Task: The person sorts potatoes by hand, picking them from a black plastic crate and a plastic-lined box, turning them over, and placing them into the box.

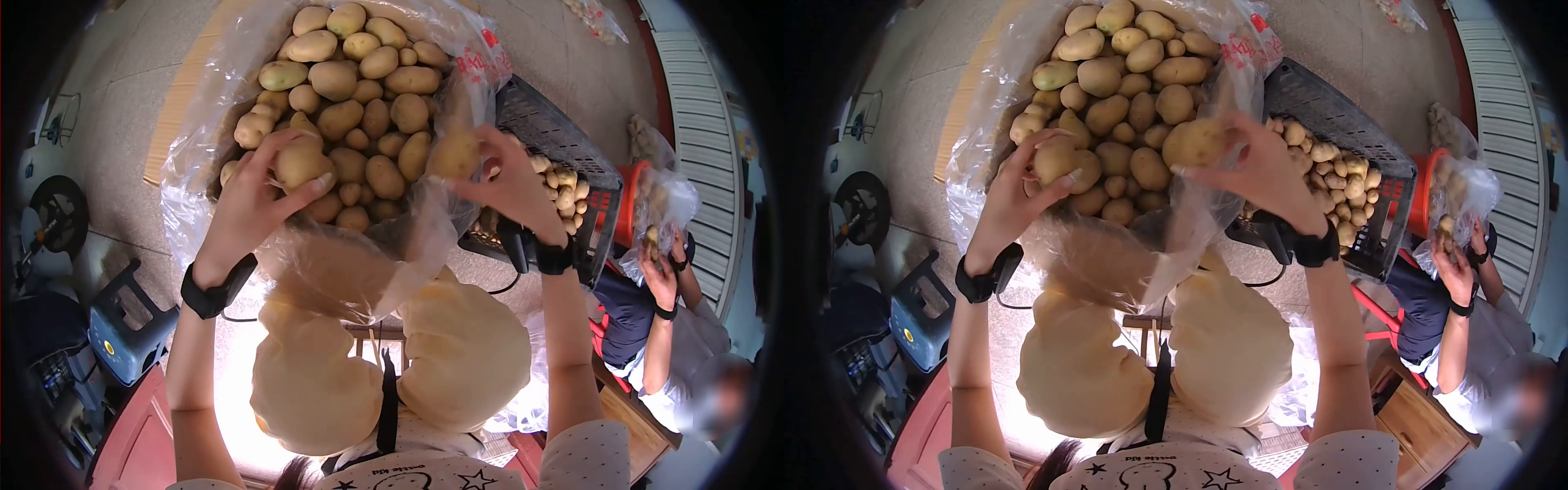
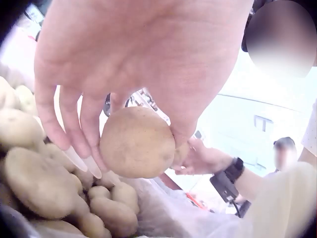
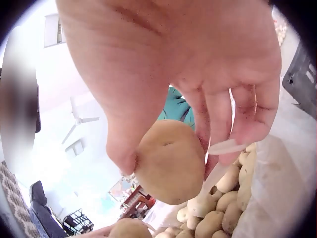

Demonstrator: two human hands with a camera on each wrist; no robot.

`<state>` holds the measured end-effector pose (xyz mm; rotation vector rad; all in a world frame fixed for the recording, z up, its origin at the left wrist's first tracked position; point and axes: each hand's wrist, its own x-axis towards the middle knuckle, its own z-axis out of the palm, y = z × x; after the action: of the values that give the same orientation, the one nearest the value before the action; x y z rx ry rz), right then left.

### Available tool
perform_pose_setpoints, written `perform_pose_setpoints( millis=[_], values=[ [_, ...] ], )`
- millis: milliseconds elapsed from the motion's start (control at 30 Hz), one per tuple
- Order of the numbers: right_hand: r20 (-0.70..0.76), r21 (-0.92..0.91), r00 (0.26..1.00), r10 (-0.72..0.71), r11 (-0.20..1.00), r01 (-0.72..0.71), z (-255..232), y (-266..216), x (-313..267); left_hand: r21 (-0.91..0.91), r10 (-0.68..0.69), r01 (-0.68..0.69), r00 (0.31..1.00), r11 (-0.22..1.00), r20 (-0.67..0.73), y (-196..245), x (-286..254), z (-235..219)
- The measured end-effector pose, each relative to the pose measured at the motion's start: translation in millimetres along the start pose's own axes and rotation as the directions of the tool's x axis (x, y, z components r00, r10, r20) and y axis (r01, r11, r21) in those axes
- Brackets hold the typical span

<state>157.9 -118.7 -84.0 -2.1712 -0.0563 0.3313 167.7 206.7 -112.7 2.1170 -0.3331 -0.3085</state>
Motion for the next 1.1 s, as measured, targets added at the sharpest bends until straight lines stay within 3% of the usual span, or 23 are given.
perform_pose_setpoints(
  millis=[33, 67, 133, 200, 267, 300, 367, 500, 567, 600, 667, 767, 1033, 1100],
  values=[
    [0.002, -0.144, 0.997, -0.073, 0.987, 0.073, 6.1, -2.6, -3.1, -0.016, -0.054, 0.054, 0.998, 0.998, -0.025, -0.4, -2.6, -4.5],
    [0.001, -0.141, 0.997, -0.075, 0.987, 0.075, 13.5, -5.2, -4.6, -0.035, -0.107, 0.106, 0.993, 0.994, -0.049, -0.4, -4.6, -7.6],
    [0.216, -0.339, 0.954, -0.208, 0.9, 0.273, 32.9, -11.2, -4.6, -0.034, -0.142, 0.14, 0.988, 0.99, -0.062, -3.1, -7.7, -7.2],
    [0.28, -0.336, 0.932, -0.23, 0.886, 0.32, 53.3, -12.8, -0.2, -0.01, -0.166, 0.166, 0.983, 0.986, -0.079, -4.4, -9.7, -5.7],
    [0.363, -0.686, 0.871, -0.33, 0.537, 0.49, 75.9, -1.7, 0.0, -0.011, -0.138, 0.137, 0.986, 0.99, -0.097, 0.2, -11.0, -2.9],
    [0.364, -0.687, 0.871, -0.33, 0.537, 0.49, 85.4, 1.1, -0.2, -0.011, -0.109, 0.109, 0.987, 0.994, -0.116, 2.4, -11.8, -1.5],
    [0.377, -0.802, 0.843, -0.384, 0.32, 0.505, 98.2, 1.3, -2.4, 0.034, -0.116, 0.12, 0.986, 0.992, -0.118, 4.2, -14.9, 0.2],
    [0.383, -0.838, 0.836, -0.394, 0.233, 0.494, 102.4, -0.6, -8.6, 0.043, -0.114, 0.119, 0.989, 0.992, -0.094, -4.2, -20.8, 1.6],
    [0.439, -0.847, 0.836, -0.33, 0.16, 0.508, 104.7, -2.2, -12.0, 0.044, -0.103, 0.107, 0.991, 0.993, -0.089, -3.4, -22.9, 1.9],
    [0.44, -0.846, 0.835, -0.332, 0.157, 0.509, 99.5, -2.2, -11.1, 0.046, -0.093, 0.097, 0.992, 0.994, -0.083, -3.2, -23.8, 1.7],
    [0.39, -0.766, 0.878, -0.276, 0.431, 0.476, 82.2, -11.0, -6.7, 0.044, -0.1, 0.104, 0.991, 0.994, -0.085, -2.8, -24.3, 1.9],
    [0.347, -0.676, 0.844, -0.408, 0.515, 0.527, 80.2, -7.6, -3.1, 0.023, -0.107, 0.109, 0.991, 0.994, -0.075, -2.3, -24.7, 1.0],
    [0.479, -0.67, 0.742, -0.47, 0.35, 0.654, 91.1, 1.8, -19.9, -0.025, -0.081, 0.079, 0.989, 0.997, -0.124, 2.2, -19.3, 10.0],
    [0.503, -0.679, 0.732, -0.46, 0.314, 0.664, 88.9, 0.3, -19.3, 0.06, -0.064, 0.07, 0.992, 0.996, -0.106, 4.7, -15.9, 11.8]
  ],
)
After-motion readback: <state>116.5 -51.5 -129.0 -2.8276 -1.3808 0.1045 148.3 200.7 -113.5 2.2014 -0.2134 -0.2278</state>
